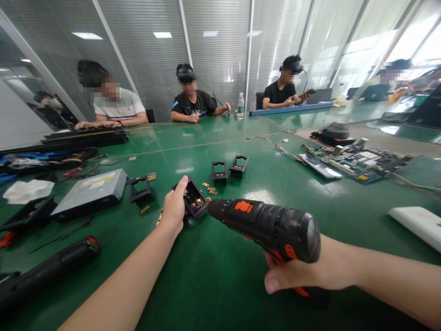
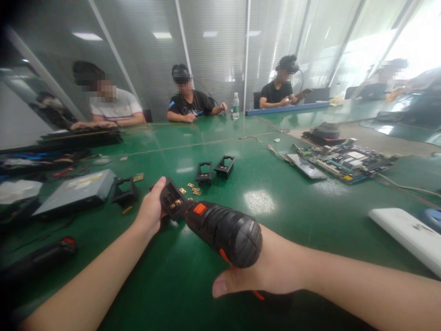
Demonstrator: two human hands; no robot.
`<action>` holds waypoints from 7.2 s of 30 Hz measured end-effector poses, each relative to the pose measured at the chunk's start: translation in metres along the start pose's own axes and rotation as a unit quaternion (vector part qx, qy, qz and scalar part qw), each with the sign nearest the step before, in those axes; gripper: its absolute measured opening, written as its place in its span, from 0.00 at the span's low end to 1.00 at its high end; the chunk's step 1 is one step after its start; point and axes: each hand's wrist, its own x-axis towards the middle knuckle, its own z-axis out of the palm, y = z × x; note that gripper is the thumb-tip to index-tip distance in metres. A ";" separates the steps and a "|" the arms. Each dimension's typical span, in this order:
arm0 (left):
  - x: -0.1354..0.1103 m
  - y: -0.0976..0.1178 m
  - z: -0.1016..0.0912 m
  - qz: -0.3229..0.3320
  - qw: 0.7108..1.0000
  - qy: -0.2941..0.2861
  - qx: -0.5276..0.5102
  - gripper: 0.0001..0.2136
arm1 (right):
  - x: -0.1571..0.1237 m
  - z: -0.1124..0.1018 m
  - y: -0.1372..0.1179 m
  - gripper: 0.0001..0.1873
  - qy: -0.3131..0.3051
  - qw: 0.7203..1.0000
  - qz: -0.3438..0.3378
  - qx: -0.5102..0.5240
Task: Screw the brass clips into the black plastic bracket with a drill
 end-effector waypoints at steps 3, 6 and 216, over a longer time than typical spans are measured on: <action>0.001 -0.001 0.000 -0.005 1.000 -0.008 -0.001 0.23 | 0.001 -0.005 -0.001 0.15 0.020 0.999 -0.010 -0.040; 0.001 -0.001 0.000 -0.005 1.000 -0.003 -0.005 0.23 | 0.001 -0.008 0.000 0.15 0.023 0.998 0.009 -0.056; -0.006 0.003 0.000 0.006 1.000 -0.014 0.013 0.15 | 0.015 -0.018 0.020 0.21 -0.041 0.995 0.083 0.045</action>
